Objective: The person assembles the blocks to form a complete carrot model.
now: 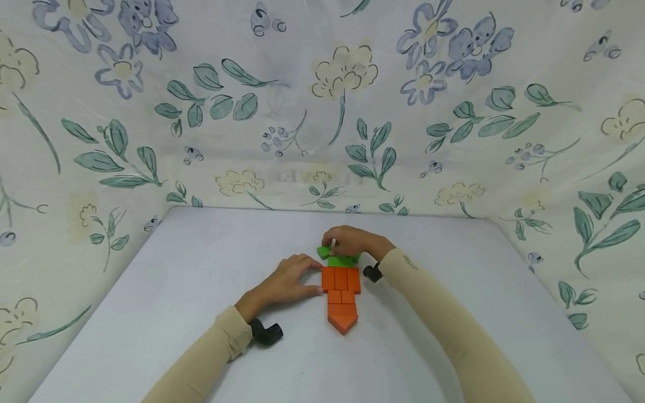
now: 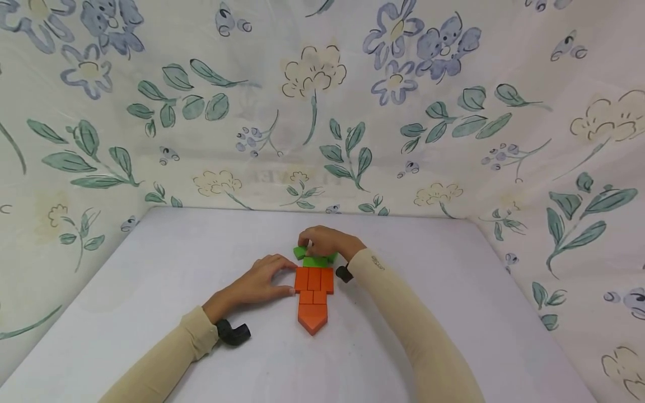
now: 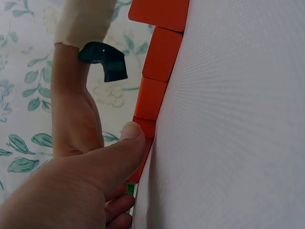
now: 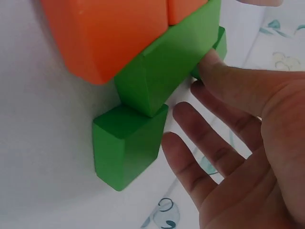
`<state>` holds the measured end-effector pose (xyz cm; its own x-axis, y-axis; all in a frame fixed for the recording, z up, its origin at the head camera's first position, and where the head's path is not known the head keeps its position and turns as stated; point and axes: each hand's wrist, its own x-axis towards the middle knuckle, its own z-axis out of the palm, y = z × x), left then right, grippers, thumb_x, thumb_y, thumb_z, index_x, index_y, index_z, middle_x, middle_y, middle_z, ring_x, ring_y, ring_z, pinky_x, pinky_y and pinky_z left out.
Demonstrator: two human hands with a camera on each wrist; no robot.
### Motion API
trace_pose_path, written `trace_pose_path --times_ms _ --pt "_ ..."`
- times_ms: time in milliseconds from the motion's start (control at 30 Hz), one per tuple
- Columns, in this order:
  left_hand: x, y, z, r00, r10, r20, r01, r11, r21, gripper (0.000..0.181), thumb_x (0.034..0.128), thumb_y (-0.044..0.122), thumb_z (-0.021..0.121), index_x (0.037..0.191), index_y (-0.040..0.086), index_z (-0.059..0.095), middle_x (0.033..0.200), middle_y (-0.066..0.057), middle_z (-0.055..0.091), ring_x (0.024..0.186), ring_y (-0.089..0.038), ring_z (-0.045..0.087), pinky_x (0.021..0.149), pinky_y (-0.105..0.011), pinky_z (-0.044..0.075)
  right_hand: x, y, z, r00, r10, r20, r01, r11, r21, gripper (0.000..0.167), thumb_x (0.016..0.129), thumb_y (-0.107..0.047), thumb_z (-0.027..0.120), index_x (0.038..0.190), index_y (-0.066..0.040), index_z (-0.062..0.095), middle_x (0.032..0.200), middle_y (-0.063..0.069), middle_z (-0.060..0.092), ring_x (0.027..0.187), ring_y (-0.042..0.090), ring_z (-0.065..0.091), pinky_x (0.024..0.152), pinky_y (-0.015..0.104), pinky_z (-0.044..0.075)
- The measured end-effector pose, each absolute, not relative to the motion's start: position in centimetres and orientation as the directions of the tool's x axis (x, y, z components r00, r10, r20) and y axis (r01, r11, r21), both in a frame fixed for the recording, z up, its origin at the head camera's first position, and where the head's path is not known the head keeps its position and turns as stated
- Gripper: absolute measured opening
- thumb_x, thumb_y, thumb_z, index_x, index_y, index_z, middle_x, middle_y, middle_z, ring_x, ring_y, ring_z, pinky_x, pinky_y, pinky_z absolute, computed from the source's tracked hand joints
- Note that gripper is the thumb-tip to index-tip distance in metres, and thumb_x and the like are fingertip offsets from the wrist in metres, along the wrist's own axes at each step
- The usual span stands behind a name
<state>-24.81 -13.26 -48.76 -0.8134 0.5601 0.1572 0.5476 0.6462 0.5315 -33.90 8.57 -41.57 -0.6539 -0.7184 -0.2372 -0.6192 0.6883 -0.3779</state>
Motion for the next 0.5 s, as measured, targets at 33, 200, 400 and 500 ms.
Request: trace_pose_path --times_ms 33,200,400,500 --pt "-24.82 -13.24 -48.74 -0.813 0.561 0.157 0.549 0.646 0.530 0.054 0.0861 0.048 0.075 0.130 0.022 0.058 0.132 0.003 0.059 0.127 -0.019 0.050 0.103 -0.045 0.037 -33.88 8.64 -41.53 -0.652 -0.720 -0.238 -0.620 0.687 -0.380 0.027 0.096 -0.010 0.065 0.123 -0.011 0.067 0.126 0.004 0.067 0.112 0.020 0.062 0.100 0.035 0.051" --pt "-24.83 -13.21 -48.66 -0.811 0.565 0.153 0.549 0.644 0.533 0.054 0.0861 0.049 0.075 0.130 0.022 0.058 0.132 0.003 0.059 0.126 -0.019 0.050 0.103 -0.045 0.037 -34.00 8.93 -41.56 -0.646 -0.728 -0.230 -0.636 0.680 -0.366 0.026 0.099 -0.009 0.060 0.124 -0.011 0.068 0.125 0.004 0.068 0.113 0.019 0.061 0.102 0.036 0.049" --pt "-24.85 -13.21 -48.61 -0.815 0.562 0.145 0.541 0.647 0.536 0.055 0.0858 0.050 0.074 0.130 0.022 0.059 0.132 0.004 0.059 0.127 -0.018 0.050 0.104 -0.045 0.036 -34.20 8.82 -41.67 -0.639 -0.739 -0.214 -0.654 0.668 -0.356 0.023 0.099 -0.008 0.059 0.120 -0.012 0.069 0.117 0.006 0.069 0.106 0.019 0.060 0.100 0.035 0.050" --pt "-24.84 -13.21 -48.49 -0.818 0.558 0.142 0.537 0.650 0.538 0.054 0.0859 0.049 0.075 0.130 0.022 0.059 0.132 0.004 0.059 0.128 -0.019 0.050 0.105 -0.046 0.036 -34.32 8.76 -41.72 -0.639 -0.737 -0.219 -0.653 0.670 -0.353 0.022 0.100 -0.009 0.059 0.119 -0.013 0.069 0.116 0.005 0.068 0.104 0.018 0.060 0.098 0.034 0.051"
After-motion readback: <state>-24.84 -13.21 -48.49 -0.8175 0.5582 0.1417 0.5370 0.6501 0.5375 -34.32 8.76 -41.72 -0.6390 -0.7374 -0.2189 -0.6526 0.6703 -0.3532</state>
